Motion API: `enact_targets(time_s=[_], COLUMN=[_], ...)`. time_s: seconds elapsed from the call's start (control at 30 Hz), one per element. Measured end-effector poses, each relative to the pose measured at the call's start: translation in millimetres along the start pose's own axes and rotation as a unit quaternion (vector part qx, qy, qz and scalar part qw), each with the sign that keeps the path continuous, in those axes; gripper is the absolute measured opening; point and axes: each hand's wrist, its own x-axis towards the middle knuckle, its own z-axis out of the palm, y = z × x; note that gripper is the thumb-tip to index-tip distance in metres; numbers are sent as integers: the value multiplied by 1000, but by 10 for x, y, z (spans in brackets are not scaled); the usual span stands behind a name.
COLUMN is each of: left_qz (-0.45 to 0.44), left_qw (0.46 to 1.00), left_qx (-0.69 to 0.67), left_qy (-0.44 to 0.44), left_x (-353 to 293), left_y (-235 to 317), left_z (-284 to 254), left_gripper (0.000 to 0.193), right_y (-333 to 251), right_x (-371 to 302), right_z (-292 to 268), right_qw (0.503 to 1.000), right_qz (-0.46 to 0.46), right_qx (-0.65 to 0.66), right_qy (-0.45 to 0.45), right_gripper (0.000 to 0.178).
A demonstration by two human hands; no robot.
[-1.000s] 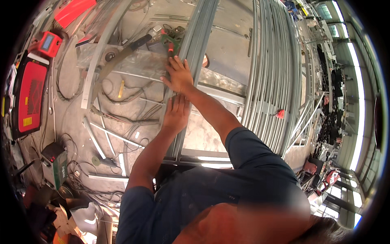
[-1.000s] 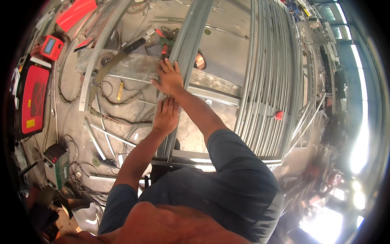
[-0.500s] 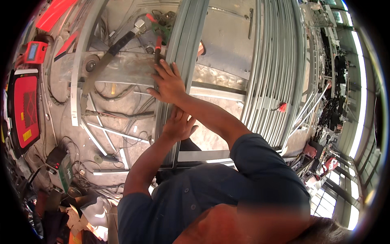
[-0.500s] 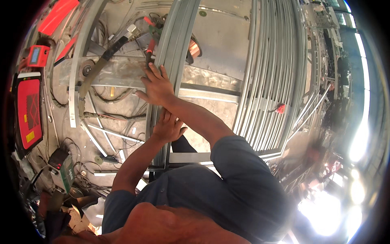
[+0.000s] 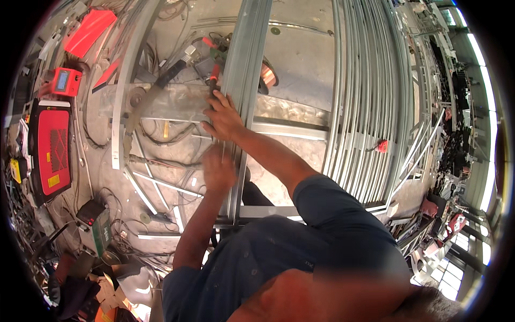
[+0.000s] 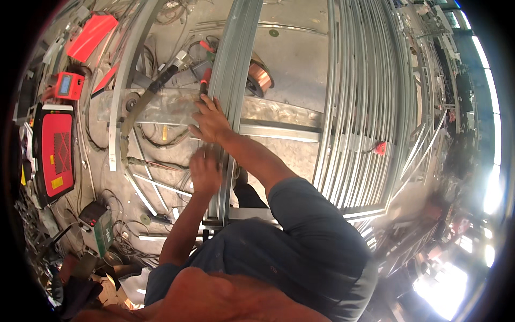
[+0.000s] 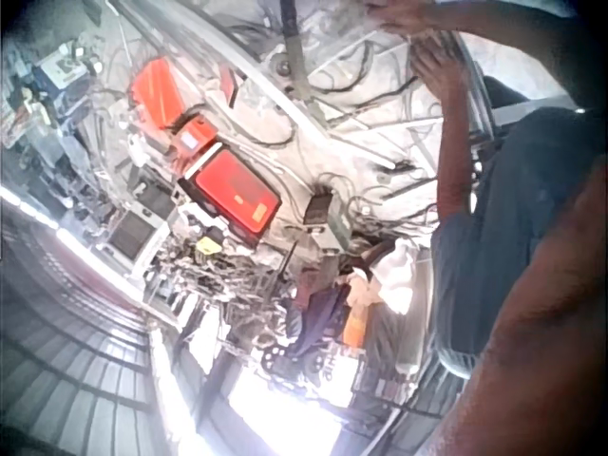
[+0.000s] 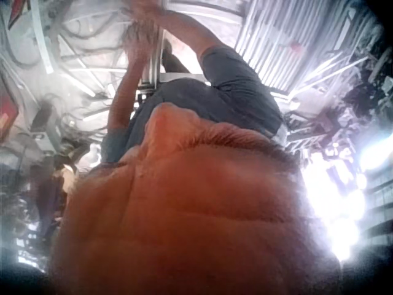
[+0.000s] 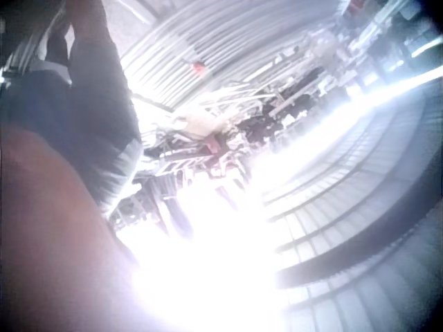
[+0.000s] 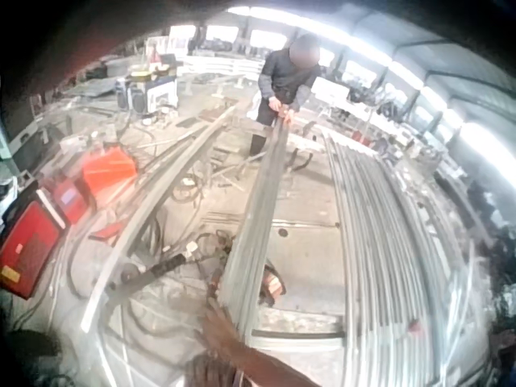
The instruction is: The person picks up a long metal frame and positions it vertically. They then use a handheld welding tool to weld along the seams of the frame, creating visible sparks.
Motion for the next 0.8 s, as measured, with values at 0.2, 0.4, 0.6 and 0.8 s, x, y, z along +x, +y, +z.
enact_targets(time_s=[0.2, 0.4, 0.6, 0.8], left_qz=[-339, -345, -350, -336], left_qw=[922, 927, 925, 931], left_qx=[-116, -65, -42, -55], left_qy=[-145, -131, -141, -132], left_x=[-34, -31, -17, -42], left_y=[96, 124, 190, 143], left_z=[-65, -32, -61, -2], left_gripper=[71, 64, 53, 55], right_y=[312, 595, 596, 636], right_x=[13, 194, 193, 203], right_z=[-225, -498, -406, -429], right_qw=[987, 876, 864, 873], right_qz=[45, 446, 475, 463], right_qx=[91, 164, 134, 116], right_qy=[128, 81, 102, 98], right_gripper=[65, 86, 92, 92])
